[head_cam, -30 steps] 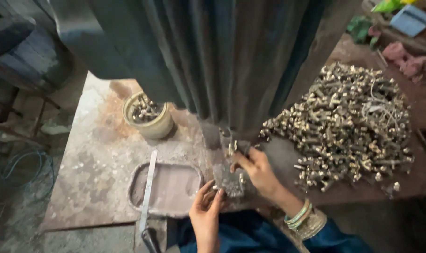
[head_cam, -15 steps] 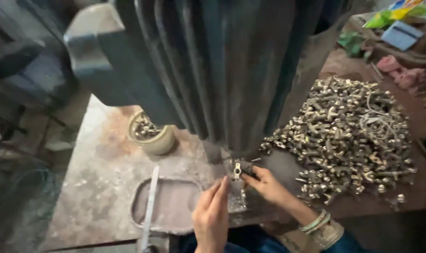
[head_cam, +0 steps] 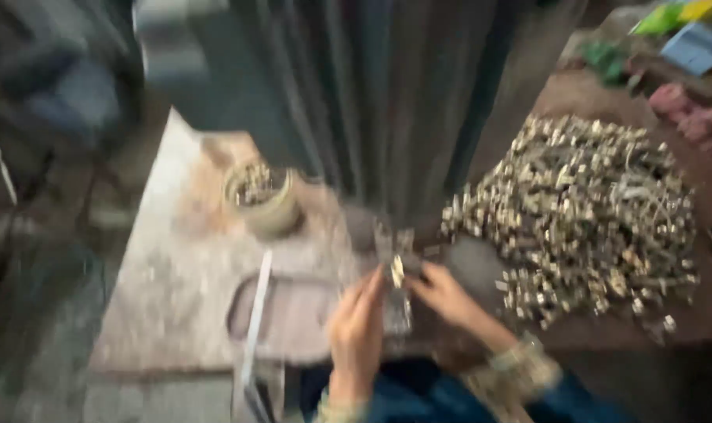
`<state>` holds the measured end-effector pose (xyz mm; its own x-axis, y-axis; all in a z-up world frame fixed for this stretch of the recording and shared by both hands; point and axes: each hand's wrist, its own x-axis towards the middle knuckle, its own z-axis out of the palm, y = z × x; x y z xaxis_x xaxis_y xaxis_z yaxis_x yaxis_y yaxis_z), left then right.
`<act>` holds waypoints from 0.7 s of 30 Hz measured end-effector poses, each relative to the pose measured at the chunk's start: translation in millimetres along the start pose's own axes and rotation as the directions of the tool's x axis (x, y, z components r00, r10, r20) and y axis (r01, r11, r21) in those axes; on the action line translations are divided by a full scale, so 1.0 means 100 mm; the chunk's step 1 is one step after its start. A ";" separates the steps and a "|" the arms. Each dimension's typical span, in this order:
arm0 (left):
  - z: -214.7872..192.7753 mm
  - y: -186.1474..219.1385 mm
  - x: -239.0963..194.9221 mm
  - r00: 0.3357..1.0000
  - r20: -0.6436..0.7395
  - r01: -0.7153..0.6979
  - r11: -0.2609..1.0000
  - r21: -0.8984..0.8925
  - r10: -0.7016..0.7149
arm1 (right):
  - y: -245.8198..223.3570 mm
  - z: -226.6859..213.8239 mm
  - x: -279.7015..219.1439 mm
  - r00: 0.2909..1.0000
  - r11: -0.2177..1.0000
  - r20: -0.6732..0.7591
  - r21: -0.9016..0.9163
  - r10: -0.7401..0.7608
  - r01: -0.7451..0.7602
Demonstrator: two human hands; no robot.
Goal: The person sits at a bench drill/tapping machine and threads brass fittings one at a time. They pick a fitting from a large pile, seat it in the fixture under the machine, pull the lever to tap threads, then place the finished fitting into a container, repeating the cycle.
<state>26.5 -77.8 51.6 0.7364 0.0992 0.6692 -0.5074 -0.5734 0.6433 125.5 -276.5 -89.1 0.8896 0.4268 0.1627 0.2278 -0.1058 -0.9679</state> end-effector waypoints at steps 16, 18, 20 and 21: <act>-0.44 -0.62 0.09 0.788 0.371 0.569 0.811 -0.133 -0.491 | -0.72 -0.07 -0.61 0.991 0.668 0.053 -0.743 0.120 -0.041; -0.55 -0.35 0.45 0.813 0.081 0.562 0.742 -0.365 -0.576 | -0.95 -0.01 -0.48 0.971 0.749 0.188 -0.620 -0.147 0.234; -0.51 -0.23 0.48 0.826 0.062 0.551 0.778 -0.301 -0.561 | -1.29 0.05 -0.37 0.922 0.683 0.235 -0.620 -0.308 0.386; -0.49 -0.16 0.47 0.829 0.044 0.551 0.802 -0.231 -0.558 | -1.46 0.08 -0.34 0.848 0.600 0.288 -0.607 -0.444 0.521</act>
<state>46.6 -24.2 91.0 0.9129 0.3664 0.1799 -0.1042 -0.2169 0.9706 59.0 -268.5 45.1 0.5393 0.6680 0.5128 0.8403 -0.3866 -0.3801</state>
